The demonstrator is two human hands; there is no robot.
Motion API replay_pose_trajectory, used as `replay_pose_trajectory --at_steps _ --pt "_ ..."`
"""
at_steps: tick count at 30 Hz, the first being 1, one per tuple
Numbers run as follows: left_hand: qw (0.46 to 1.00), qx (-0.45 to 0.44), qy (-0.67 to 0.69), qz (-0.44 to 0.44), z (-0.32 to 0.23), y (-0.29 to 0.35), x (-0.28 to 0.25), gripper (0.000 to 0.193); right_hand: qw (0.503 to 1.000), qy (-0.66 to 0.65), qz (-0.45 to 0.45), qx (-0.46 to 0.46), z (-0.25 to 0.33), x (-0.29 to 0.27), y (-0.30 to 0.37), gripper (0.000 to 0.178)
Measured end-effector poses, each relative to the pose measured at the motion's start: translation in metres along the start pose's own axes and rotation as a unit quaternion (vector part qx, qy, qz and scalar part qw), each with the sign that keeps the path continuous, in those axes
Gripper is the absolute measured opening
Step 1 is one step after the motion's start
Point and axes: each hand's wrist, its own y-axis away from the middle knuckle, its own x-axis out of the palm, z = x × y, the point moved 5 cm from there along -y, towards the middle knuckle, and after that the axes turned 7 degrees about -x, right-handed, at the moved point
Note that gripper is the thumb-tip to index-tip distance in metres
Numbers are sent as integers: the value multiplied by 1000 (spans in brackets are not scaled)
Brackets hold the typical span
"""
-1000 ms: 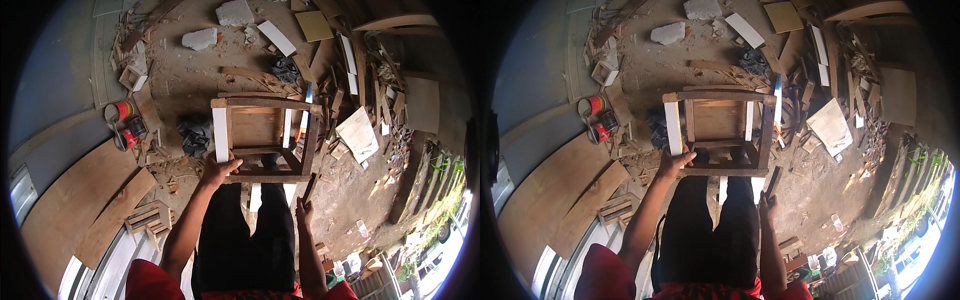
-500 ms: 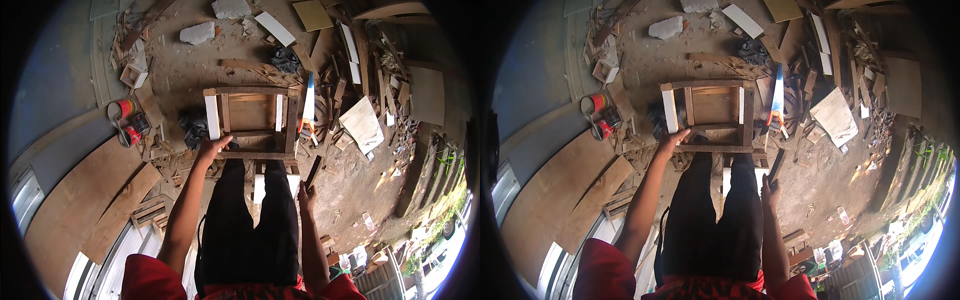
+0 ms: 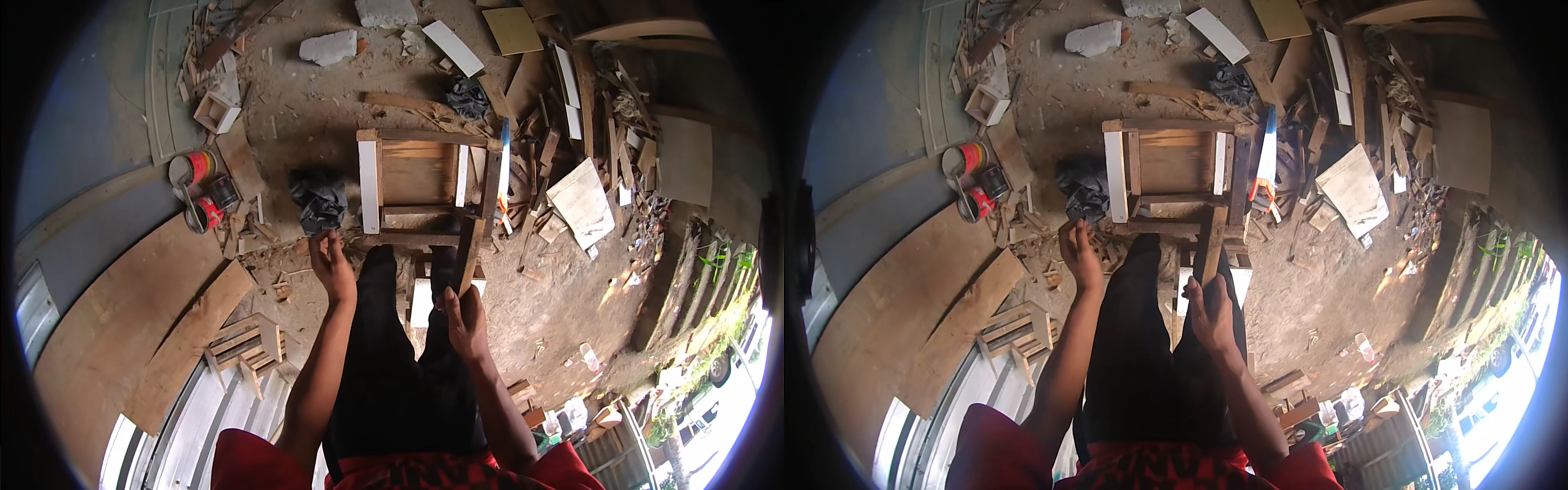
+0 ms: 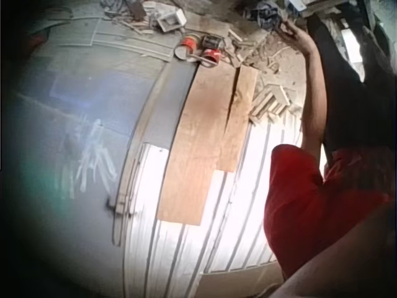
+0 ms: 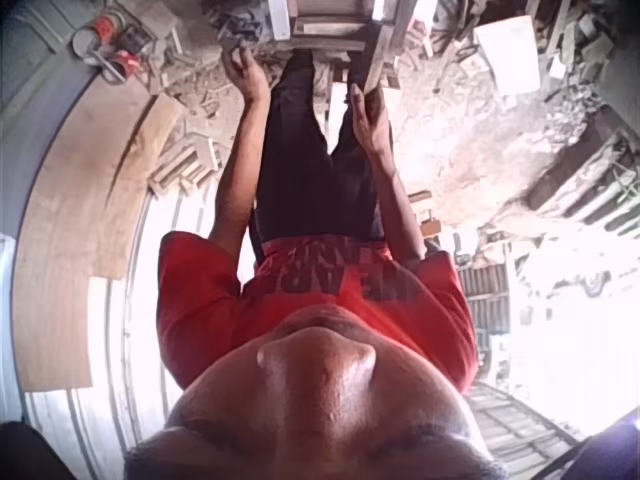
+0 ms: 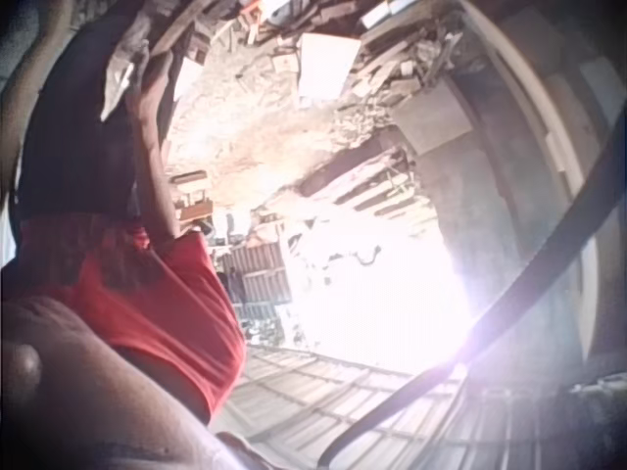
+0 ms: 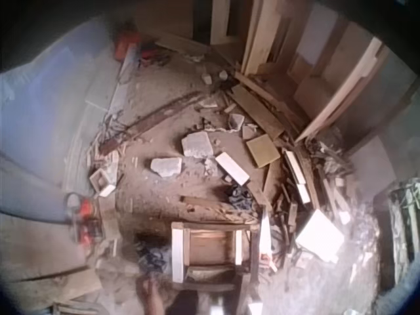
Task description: The person sits on the floor and assembles a small wooden frame. They use a hammer to drive nails into the joints to secure the pieces together. The person adjusts the frame and continues hammering to complete the assembly.
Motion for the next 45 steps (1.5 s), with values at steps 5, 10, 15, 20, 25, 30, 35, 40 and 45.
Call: replay_pose_trajectory --at_steps 5,10,15,20,25,30,35,40,45 --pt "985 -103 20 138 6 13 -21 28 992 78 -38 -92 28 23 -51 27" --pt "977 -3 -105 184 -1 -38 13 42 925 204 -87 -307 -2 38 -164 26" --pt "961 -27 -213 177 -32 -47 100 58 927 353 -28 -123 -8 52 -229 46" --pt "960 91 -262 41 -35 -43 117 51 929 364 -70 -2 -74 48 -270 53" --pt "945 93 -313 6 -34 -40 115 50 912 394 89 71 -106 61 -288 61" --pt "935 121 -333 -21 -31 -42 119 48 869 468 117 111 -120 73 -305 65" --pt "928 131 -347 -32 -31 -42 118 48 813 514 243 124 -79 83 -295 59" --pt "926 134 -353 -31 -32 -40 119 48 831 507 197 114 -100 79 -309 62" --pt "936 126 -329 -18 -29 -42 118 48 829 492 227 140 -108 76 -328 70"
